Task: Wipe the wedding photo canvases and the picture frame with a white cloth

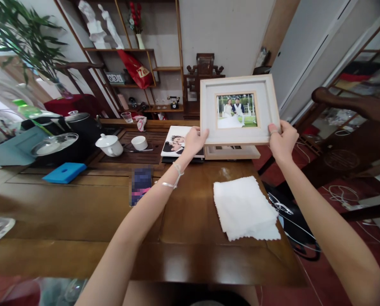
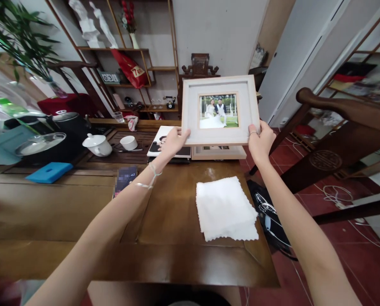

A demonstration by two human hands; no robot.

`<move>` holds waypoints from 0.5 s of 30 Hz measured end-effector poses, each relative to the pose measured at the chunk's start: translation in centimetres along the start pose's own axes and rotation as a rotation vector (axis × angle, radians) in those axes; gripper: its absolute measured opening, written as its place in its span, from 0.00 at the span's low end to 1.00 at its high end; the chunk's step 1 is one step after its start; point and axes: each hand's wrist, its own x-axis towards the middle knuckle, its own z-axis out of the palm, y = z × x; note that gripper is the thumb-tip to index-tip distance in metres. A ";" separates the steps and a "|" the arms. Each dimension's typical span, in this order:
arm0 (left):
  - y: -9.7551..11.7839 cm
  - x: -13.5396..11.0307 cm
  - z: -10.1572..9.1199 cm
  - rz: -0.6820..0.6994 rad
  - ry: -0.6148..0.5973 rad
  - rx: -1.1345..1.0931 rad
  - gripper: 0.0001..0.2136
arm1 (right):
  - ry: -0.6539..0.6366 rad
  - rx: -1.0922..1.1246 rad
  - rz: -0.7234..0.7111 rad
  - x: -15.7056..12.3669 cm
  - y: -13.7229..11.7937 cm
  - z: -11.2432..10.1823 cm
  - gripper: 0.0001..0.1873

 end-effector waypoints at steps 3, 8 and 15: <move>0.8 -3.1 -2.3 0.017 -0.036 -0.222 0.12 | -0.011 0.125 -0.025 -2.2 -2.3 -1.7 0.19; 1.3 -10.4 -7.7 -0.093 0.052 -0.486 0.11 | -0.540 0.317 -0.149 -7.8 -3.4 -6.7 0.30; -0.3 -19.5 -15.1 -0.500 0.301 -0.404 0.21 | -1.083 0.044 -0.521 -19.4 -0.3 -13.0 0.60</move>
